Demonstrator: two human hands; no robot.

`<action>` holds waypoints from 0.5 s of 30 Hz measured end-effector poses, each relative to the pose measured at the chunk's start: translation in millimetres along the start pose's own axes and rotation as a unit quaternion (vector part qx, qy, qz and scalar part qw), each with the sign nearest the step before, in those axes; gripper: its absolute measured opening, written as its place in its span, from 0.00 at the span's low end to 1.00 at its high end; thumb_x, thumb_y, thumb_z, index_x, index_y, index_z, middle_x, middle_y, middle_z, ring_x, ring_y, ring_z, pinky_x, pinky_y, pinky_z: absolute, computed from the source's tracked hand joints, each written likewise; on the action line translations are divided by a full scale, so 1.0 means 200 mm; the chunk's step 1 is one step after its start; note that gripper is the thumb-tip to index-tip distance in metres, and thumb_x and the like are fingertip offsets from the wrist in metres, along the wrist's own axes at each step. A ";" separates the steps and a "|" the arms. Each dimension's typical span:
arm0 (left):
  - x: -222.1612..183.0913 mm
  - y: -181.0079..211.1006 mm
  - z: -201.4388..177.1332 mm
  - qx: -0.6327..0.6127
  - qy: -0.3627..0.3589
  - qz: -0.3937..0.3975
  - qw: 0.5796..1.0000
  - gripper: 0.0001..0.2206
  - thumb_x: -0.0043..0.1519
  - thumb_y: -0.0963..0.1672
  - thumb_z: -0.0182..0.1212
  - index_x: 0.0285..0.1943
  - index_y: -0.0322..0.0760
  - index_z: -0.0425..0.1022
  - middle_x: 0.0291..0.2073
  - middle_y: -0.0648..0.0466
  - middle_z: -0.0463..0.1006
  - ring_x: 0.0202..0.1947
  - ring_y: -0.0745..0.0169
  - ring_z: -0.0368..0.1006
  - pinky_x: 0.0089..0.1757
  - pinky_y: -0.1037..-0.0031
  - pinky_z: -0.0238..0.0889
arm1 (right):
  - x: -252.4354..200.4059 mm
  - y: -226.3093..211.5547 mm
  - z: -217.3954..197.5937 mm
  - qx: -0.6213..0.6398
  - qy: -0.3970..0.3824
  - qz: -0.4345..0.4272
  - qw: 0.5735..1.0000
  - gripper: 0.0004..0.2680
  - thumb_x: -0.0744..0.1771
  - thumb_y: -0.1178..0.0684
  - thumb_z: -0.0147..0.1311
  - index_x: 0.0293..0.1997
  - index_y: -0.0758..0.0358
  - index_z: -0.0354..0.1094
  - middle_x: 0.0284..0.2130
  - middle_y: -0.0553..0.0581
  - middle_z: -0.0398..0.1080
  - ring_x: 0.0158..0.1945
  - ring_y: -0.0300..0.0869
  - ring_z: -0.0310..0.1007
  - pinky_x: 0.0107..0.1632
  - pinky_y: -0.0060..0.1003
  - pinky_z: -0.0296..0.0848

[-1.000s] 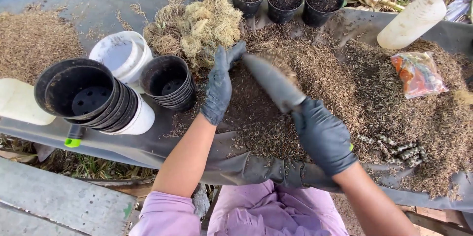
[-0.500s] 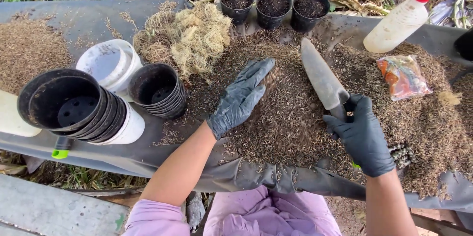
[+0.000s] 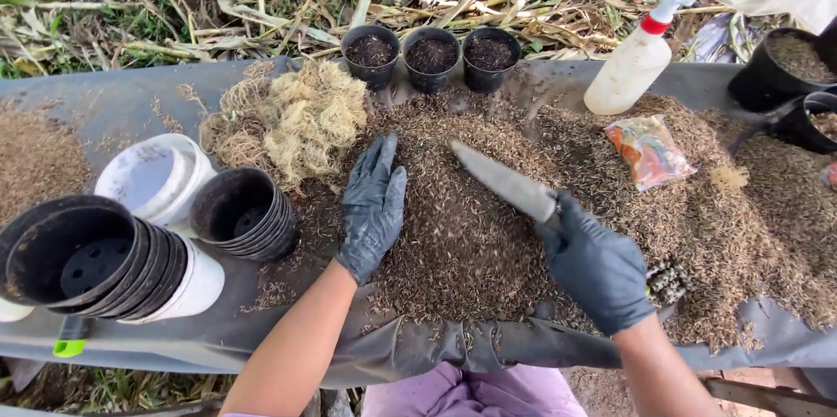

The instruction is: Mixing potting soil and moss on a workspace using a hand trowel and gloved hands.

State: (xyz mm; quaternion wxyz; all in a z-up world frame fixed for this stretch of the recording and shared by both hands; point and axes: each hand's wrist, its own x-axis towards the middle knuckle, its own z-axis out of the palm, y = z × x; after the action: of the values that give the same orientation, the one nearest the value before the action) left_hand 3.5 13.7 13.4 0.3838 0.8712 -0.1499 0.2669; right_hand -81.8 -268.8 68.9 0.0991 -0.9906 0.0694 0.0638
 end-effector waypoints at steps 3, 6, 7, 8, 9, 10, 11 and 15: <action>-0.02 -0.07 0.05 0.025 0.010 -0.015 1.000 0.23 0.71 0.50 0.47 0.75 0.42 0.63 0.65 0.39 0.70 0.65 0.36 0.64 0.65 0.52 0.53 | 0.08 -0.03 -0.13 0.080 0.044 0.047 0.995 0.21 0.68 0.39 0.50 0.69 0.44 0.53 0.34 0.71 0.78 0.43 0.70 0.79 0.47 0.63 0.76; -0.02 -0.07 0.06 -0.020 0.029 -0.064 0.997 0.22 0.70 0.51 0.49 0.72 0.40 0.67 0.64 0.38 0.71 0.65 0.35 0.63 0.64 0.50 0.54 | 0.34 0.06 -0.06 0.057 0.123 -0.002 0.991 0.14 0.72 0.37 0.41 0.60 0.49 0.56 0.32 0.67 0.77 0.41 0.65 0.81 0.42 0.58 0.76; -0.03 -0.07 0.06 -0.023 0.026 -0.076 0.997 0.23 0.70 0.51 0.49 0.72 0.40 0.67 0.63 0.38 0.71 0.65 0.35 0.63 0.64 0.51 0.54 | 0.47 0.11 0.01 -0.004 0.147 0.008 0.989 0.13 0.71 0.38 0.42 0.56 0.50 0.62 0.34 0.63 0.77 0.38 0.64 0.81 0.37 0.56 0.77; -0.02 -0.08 0.06 -0.026 0.025 -0.087 0.996 0.23 0.70 0.52 0.49 0.71 0.40 0.68 0.63 0.39 0.71 0.65 0.35 0.63 0.64 0.51 0.55 | 0.60 0.15 0.06 -0.065 0.173 0.018 0.983 0.12 0.70 0.38 0.43 0.51 0.50 0.67 0.35 0.60 0.76 0.35 0.63 0.81 0.33 0.55 0.78; -0.01 -0.08 0.06 -0.027 0.028 -0.085 0.996 0.23 0.70 0.52 0.49 0.71 0.40 0.68 0.63 0.39 0.71 0.65 0.35 0.63 0.64 0.51 0.55 | 0.71 0.17 0.11 -0.066 0.176 0.017 0.982 0.12 0.70 0.38 0.43 0.51 0.50 0.67 0.35 0.60 0.76 0.35 0.63 0.81 0.33 0.55 0.78; -0.01 -0.08 0.06 -0.022 0.030 -0.087 0.996 0.23 0.70 0.51 0.50 0.71 0.40 0.68 0.62 0.39 0.72 0.65 0.35 0.64 0.63 0.51 0.56 | 0.80 0.20 0.17 -0.062 0.164 0.039 0.984 0.13 0.70 0.39 0.43 0.50 0.53 0.70 0.36 0.60 0.76 0.38 0.63 0.81 0.36 0.57 0.78; -0.02 -0.09 0.07 -0.017 0.032 -0.089 0.995 0.22 0.70 0.51 0.50 0.71 0.40 0.68 0.62 0.38 0.72 0.64 0.35 0.65 0.62 0.51 0.57 | 0.89 0.22 0.23 -0.058 0.151 0.060 0.985 0.14 0.70 0.41 0.43 0.49 0.55 0.73 0.36 0.60 0.76 0.42 0.63 0.81 0.38 0.59 0.78; -0.01 -0.07 0.04 0.087 0.020 -0.099 0.991 0.22 0.70 0.52 0.49 0.71 0.41 0.68 0.61 0.41 0.73 0.62 0.40 0.68 0.60 0.51 0.59 | 0.62 0.04 0.15 -0.062 0.217 -0.013 0.974 0.13 0.71 0.41 0.43 0.43 0.59 0.71 0.31 0.63 0.77 0.39 0.62 0.81 0.38 0.54 0.79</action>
State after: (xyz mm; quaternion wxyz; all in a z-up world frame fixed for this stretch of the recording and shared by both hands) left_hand 10.6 17.8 -0.1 0.3337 0.9065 -0.0315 0.2568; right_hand 34.8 -285.0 21.2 0.0213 -0.9858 0.0728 -0.1502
